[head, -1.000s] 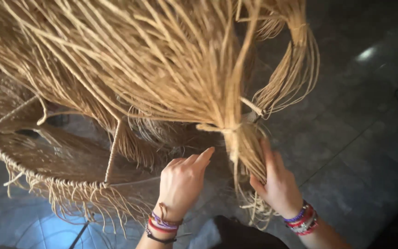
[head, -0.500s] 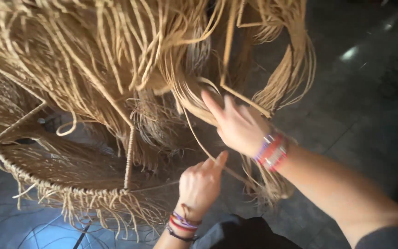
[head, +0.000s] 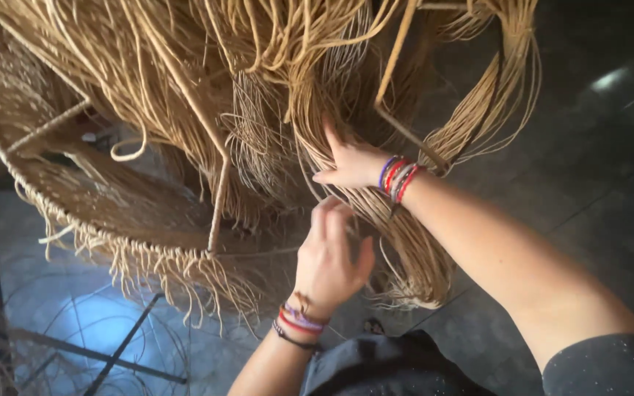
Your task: Weaving natural fibers onto a metal frame to create a decorative furniture piece
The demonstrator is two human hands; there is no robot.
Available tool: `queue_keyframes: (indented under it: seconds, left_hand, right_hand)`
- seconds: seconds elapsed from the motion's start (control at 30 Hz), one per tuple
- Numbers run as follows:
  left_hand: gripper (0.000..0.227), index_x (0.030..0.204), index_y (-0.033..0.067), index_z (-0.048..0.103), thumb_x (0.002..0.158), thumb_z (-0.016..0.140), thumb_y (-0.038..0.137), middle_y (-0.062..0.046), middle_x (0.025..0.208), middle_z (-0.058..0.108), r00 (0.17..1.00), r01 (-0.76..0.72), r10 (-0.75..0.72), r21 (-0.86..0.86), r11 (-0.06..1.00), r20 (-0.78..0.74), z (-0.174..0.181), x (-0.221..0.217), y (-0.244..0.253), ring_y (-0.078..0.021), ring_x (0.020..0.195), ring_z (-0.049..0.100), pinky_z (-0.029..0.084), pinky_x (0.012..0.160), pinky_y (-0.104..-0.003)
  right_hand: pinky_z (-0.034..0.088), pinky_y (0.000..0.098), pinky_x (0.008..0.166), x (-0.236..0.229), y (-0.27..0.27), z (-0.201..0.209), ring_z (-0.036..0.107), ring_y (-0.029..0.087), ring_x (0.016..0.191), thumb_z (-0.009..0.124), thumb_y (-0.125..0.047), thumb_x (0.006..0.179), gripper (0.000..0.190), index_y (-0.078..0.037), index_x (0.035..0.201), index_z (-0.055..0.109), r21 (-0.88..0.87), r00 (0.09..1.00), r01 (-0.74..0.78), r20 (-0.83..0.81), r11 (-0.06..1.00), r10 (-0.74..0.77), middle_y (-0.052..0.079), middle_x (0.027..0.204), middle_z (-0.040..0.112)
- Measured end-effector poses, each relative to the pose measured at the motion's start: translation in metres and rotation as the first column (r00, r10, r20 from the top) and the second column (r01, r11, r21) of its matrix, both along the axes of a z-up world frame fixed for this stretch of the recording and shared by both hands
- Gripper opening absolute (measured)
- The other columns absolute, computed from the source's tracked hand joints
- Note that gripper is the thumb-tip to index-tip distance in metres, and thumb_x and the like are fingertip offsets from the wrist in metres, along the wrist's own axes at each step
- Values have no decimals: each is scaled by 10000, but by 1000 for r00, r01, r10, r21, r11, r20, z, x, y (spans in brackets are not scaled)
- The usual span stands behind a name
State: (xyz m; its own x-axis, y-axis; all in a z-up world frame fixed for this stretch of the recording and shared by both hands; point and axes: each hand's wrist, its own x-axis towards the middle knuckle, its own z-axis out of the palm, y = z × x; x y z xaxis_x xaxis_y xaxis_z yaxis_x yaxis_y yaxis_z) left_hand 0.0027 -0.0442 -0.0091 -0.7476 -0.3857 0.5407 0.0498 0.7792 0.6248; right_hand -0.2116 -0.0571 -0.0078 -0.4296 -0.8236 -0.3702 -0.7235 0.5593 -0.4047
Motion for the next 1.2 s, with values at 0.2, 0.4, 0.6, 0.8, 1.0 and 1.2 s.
queue_keyframes:
  seconds: [0.2, 0.4, 0.6, 0.8, 1.0, 1.2]
  left_hand:
    - [1003, 1541, 306, 397, 664, 878, 228, -91, 1615, 334, 850, 342, -200, -222, 913, 487, 24, -12, -3, -413, 948, 723, 645, 742, -532]
    - [686, 1470, 253, 466, 838, 720, 177, -46, 1522, 435, 910, 266, -100, -380, 886, 403, -14, -21, -8, -325, 818, 757, 664, 638, -420]
    - [555, 1464, 255, 475, 938, 653, 272, -55, 1526, 446, 898, 256, -108, -308, 916, 426, -9, -20, -4, -389, 862, 751, 650, 683, -469]
    - [532, 1480, 239, 461, 975, 594, 341, -66, 1525, 454, 894, 256, -106, -303, 918, 435, -3, -22, -1, -396, 868, 747, 644, 693, -472]
    - [671, 1524, 173, 413, 898, 654, 199, -117, 1535, 445, 928, 269, -177, -262, 927, 328, -8, -18, -8, -413, 941, 740, 641, 686, -485]
    - [839, 1529, 37, 440, 786, 719, 311, -278, 1526, 470, 972, 228, -236, -224, 948, -9, -35, -8, -8, -412, 1015, 747, 641, 754, -450]
  right_hand:
    - [132, 548, 1281, 15, 32, 39, 165, 489, 1528, 473, -720, 889, 1146, 50, 1621, 46, 42, 927, -76, 370, 996, 55, 393, 1633, 129]
    - [406, 563, 1122, 32, 130, 34, 481, 498, 1344, 547, -158, 1067, 442, 52, 1456, 522, -665, 987, -95, 35, 741, 157, 326, 1430, 483]
    - [90, 372, 1244, 73, 287, -158, 126, 250, 1547, 948, -498, 577, 1445, -44, 1642, 85, -829, 952, 306, 252, 469, -176, 148, 1671, 135]
    - [622, 406, 862, 122, 230, -176, 711, 325, 1064, 995, -319, 622, 1255, 115, 1544, 263, -908, 849, 173, -59, 381, -525, 218, 1191, 695]
    - [554, 554, 941, 121, 250, -163, 635, 460, 1159, 723, -68, 747, 943, -11, 1587, 300, -830, 835, 343, 54, 440, -548, 298, 1356, 602]
    - [581, 436, 922, 91, 264, -75, 681, 330, 1139, 845, -326, 761, 901, -197, 1574, 478, -734, 852, 202, -195, 649, -486, 122, 1319, 677]
